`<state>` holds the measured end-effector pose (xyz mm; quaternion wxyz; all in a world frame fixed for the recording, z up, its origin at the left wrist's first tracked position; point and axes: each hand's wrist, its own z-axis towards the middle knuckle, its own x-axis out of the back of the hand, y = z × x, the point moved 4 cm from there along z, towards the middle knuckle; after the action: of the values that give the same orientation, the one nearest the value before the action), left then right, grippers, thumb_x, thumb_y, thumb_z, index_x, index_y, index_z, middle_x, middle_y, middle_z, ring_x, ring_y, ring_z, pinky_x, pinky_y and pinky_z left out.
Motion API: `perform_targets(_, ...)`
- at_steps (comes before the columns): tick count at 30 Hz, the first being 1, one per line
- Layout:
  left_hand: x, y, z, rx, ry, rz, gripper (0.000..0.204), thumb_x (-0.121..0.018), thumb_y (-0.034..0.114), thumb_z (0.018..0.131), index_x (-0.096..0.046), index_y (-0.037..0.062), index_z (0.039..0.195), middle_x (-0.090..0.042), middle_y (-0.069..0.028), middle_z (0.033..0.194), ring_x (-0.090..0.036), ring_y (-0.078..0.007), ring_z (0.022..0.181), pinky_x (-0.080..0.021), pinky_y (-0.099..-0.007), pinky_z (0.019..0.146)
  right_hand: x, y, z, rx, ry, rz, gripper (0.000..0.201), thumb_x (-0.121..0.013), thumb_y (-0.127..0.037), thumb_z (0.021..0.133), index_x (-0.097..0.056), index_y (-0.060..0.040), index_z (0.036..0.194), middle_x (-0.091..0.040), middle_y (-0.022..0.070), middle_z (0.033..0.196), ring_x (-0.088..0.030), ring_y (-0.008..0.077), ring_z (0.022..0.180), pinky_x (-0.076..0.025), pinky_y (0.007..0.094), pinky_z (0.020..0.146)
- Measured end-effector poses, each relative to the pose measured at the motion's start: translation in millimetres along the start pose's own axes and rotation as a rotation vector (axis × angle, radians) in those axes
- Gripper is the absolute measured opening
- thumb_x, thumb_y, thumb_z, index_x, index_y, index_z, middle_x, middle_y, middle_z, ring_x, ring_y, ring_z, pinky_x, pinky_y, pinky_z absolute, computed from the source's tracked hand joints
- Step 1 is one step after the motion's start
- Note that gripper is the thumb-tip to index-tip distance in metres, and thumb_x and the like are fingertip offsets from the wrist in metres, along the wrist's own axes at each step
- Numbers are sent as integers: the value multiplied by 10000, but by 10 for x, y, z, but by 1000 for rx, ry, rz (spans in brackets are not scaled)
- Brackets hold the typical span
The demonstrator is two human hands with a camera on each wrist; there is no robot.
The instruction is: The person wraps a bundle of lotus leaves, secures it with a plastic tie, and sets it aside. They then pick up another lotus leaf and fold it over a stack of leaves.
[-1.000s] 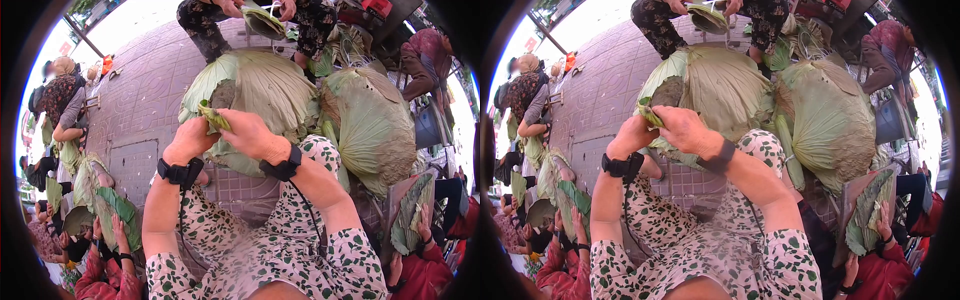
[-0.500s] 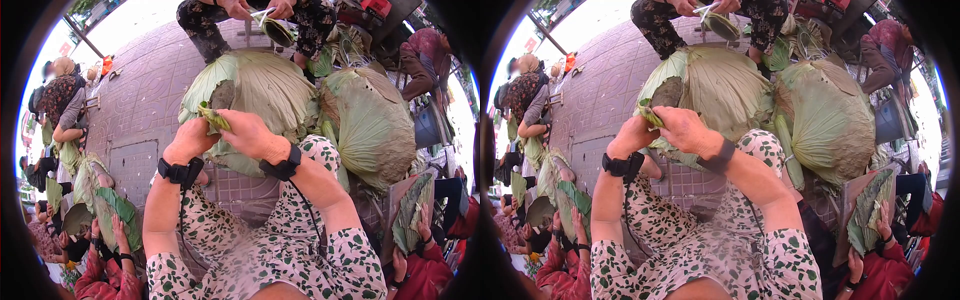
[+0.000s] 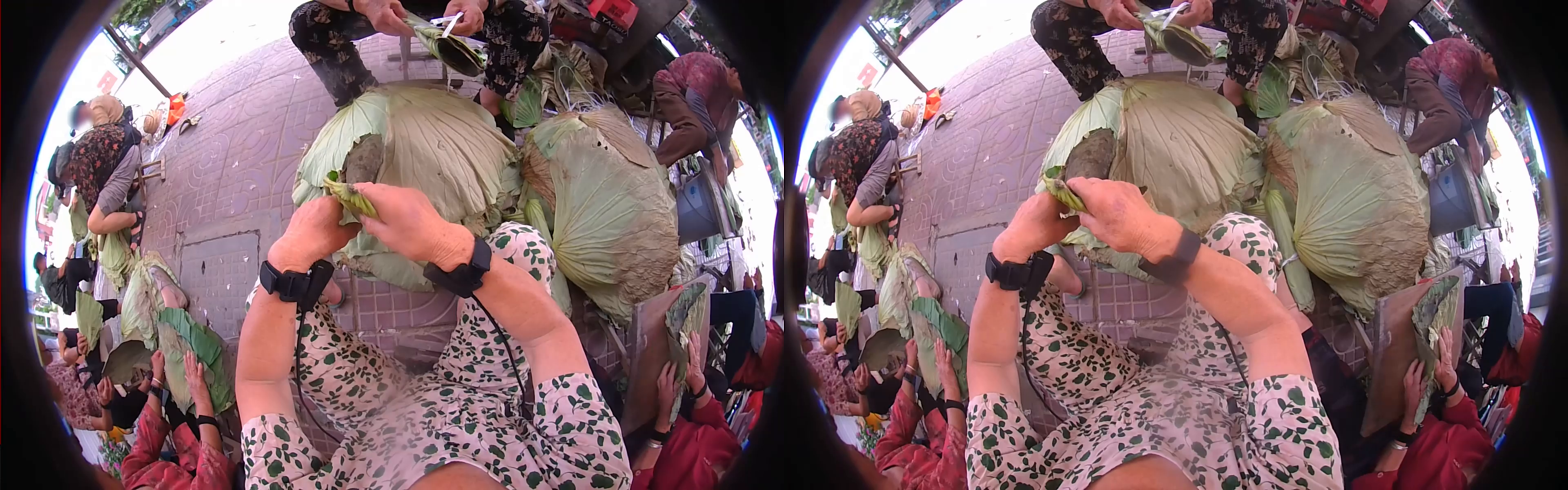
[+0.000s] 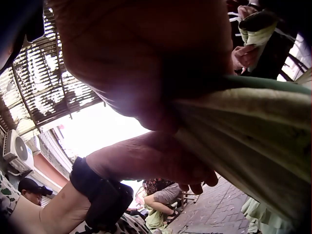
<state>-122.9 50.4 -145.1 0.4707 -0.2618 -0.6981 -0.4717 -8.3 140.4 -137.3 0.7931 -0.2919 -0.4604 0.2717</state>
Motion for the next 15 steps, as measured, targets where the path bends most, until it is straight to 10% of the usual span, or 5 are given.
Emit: perform_targets(15,-63,-89,22,4,-15,49,332,-669,243,683,-590,-34,848,-601,-219,791,-582,-362,791,-460,-426,694,1,-14,-6,6,-9,-21,372,-582,-76,730,-452,-54,1078,-562,151,920,-539,355,887,-441,424,737)
